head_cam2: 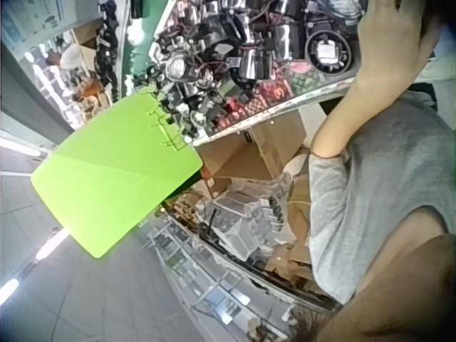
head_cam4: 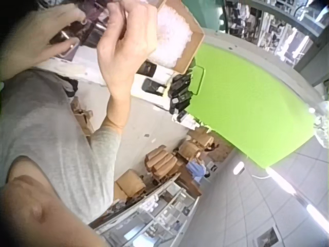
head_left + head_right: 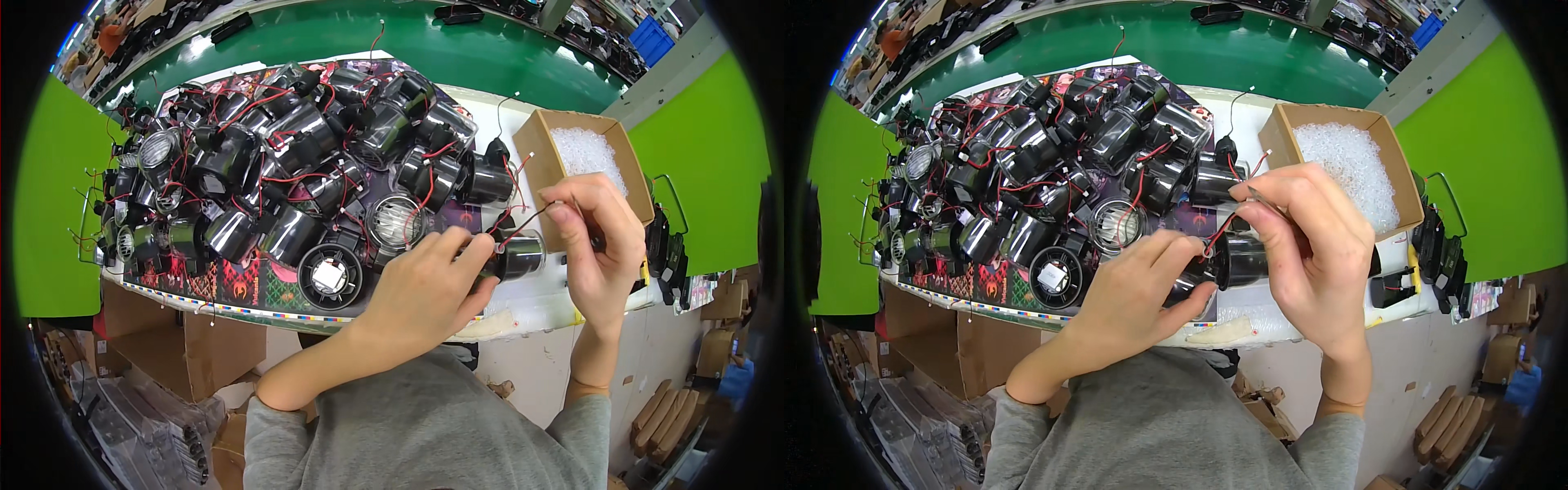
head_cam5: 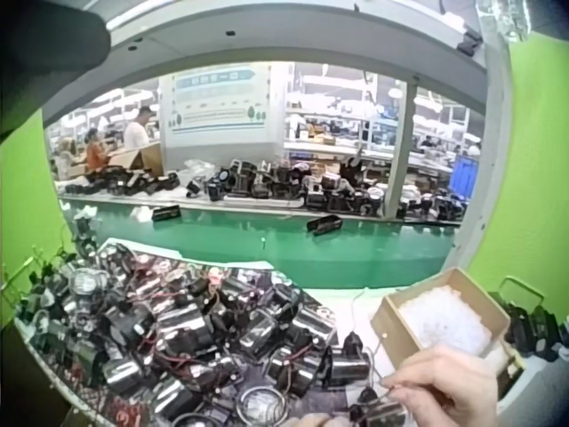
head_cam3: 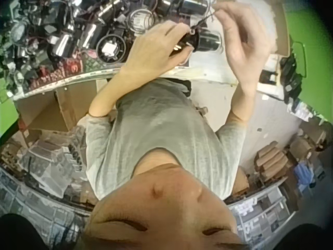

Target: The person assembles electronic components by hand, threading wires through electronic housings and adding small plastic parts.

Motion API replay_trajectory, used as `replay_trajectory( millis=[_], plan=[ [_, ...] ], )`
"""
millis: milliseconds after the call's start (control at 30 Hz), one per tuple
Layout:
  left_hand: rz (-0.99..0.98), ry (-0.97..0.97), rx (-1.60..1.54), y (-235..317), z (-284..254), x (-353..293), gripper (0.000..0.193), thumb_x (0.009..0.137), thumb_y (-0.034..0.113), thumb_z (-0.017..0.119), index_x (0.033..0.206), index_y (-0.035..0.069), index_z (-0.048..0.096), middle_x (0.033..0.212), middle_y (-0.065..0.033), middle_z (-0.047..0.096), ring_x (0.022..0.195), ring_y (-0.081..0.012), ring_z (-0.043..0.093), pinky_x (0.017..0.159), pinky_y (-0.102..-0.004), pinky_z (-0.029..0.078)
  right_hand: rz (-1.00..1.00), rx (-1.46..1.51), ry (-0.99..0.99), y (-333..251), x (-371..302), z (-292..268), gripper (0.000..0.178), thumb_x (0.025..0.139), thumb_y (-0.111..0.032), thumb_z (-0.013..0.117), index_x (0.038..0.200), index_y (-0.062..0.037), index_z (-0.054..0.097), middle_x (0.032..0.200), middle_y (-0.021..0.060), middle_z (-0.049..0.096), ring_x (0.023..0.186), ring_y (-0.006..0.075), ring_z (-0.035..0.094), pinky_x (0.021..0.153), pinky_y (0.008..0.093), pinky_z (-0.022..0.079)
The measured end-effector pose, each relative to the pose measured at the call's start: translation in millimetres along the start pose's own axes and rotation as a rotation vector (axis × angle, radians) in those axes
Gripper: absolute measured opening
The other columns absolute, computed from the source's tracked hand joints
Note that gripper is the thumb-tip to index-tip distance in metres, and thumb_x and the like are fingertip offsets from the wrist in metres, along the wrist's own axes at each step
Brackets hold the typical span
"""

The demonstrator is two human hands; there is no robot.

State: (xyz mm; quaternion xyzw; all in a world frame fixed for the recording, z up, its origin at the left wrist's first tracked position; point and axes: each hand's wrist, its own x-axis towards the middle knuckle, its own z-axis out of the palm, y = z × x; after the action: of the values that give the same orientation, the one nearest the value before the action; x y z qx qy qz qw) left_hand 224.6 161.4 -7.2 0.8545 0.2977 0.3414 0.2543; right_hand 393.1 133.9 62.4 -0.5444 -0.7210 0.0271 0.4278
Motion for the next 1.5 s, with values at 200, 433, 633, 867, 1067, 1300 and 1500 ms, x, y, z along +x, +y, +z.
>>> replay_trajectory(
  millis=[200,433,633,867,1067,1300,1500],
  plan=[
    [0.001,0.152,0.096,3.7,20.9,-14.8,0.037,0.065,0.02,0.069,0.095,0.003,0.055,0.08,-0.0096,0.052,0.067,-0.0254,0.052,0.061,-0.0334,0.043,0.224,0.087,0.022,4.0,-14.7,11.8,0.004,0.082,0.002,0.059,0.086,0.0018,0.061,0.073,0.0062,0.061,0.057,0.0095,0.054,0.051,0.021,0.041],
    [-0.219,0.247,-0.442,2.6,41.0,-23.8,0.036,0.069,0.002,0.061,0.105,0.002,0.053,0.09,-0.0153,0.059,0.076,-0.0302,0.058,0.071,-0.0378,0.047,0.224,0.246,0.175,8.4,-22.5,25.4,0.006,0.085,0.002,0.057,0.089,0.0042,0.059,0.078,0.0064,0.063,0.066,0.0082,0.061,0.056,0.0183,0.044],
    [-0.205,0.313,-0.459,-1.6,38.6,-20.9,0.035,0.068,0.002,0.06,0.103,0.003,0.057,0.083,-0.0146,0.06,0.073,-0.0292,0.059,0.068,-0.0367,0.047,0.467,0.711,-0.061,1.2,-39.6,-0.5,0.055,0.076,0.004,0.064,0.127,0.0039,0.043,0.075,0.0045,0.06,0.056,0.001,0.049,0.05,0.0134,0.035],
    [-0.136,0.287,-0.336,-4.7,34.8,-20.0,0.035,0.071,0.007,0.057,0.105,0.001,0.056,0.083,-0.0151,0.059,0.069,-0.0292,0.056,0.065,-0.0379,0.046,0.584,0.671,-0.077,9.7,-54.0,14.9,0.029,0.08,0.006,0.059,0.109,0.0047,0.059,0.075,-0.0002,0.056,0.056,-0.0014,0.039,0.046,0.0153,0.029],
    [-0.154,0.292,-0.362,-2.9,34.8,-18.3,0.032,0.074,0.009,0.058,0.105,0.001,0.056,0.084,-0.0145,0.059,0.071,-0.0293,0.056,0.065,-0.0377,0.045,0.162,0.255,-0.114,3.5,-53.2,38.5,0.024,0.072,0.007,0.062,0.094,-0.0021,0.067,0.078,0.0019,0.058,0.048,0.0031,0.039,0.039,0.0196,0.029],
    [-0.224,0.24,-0.366,-0.5,30.6,-19.5,0.027,0.078,0.001,0.052,0.105,0.0,0.057,0.092,-0.0124,0.062,0.081,-0.0226,0.062,0.072,-0.0308,0.048,0.179,0.317,-0.158,4.8,-56.5,37.8,0.027,0.072,0.008,0.062,0.097,-0.0016,0.066,0.082,0.0038,0.059,0.049,0.0024,0.042,0.039,0.0186,0.031],
    [-0.283,0.17,-0.454,-1.2,28.3,-23.0,0.029,0.081,-0.001,0.05,0.11,-0.002,0.052,0.096,-0.0145,0.06,0.083,-0.0248,0.061,0.073,-0.0319,0.047,0.214,0.118,-0.163,-7.2,-57.1,18.5,0.039,0.071,0.009,0.057,0.109,0.0001,0.062,0.079,0.0091,0.057,0.06,0.0183,0.053,0.053,0.0286,0.043]
  ],
)
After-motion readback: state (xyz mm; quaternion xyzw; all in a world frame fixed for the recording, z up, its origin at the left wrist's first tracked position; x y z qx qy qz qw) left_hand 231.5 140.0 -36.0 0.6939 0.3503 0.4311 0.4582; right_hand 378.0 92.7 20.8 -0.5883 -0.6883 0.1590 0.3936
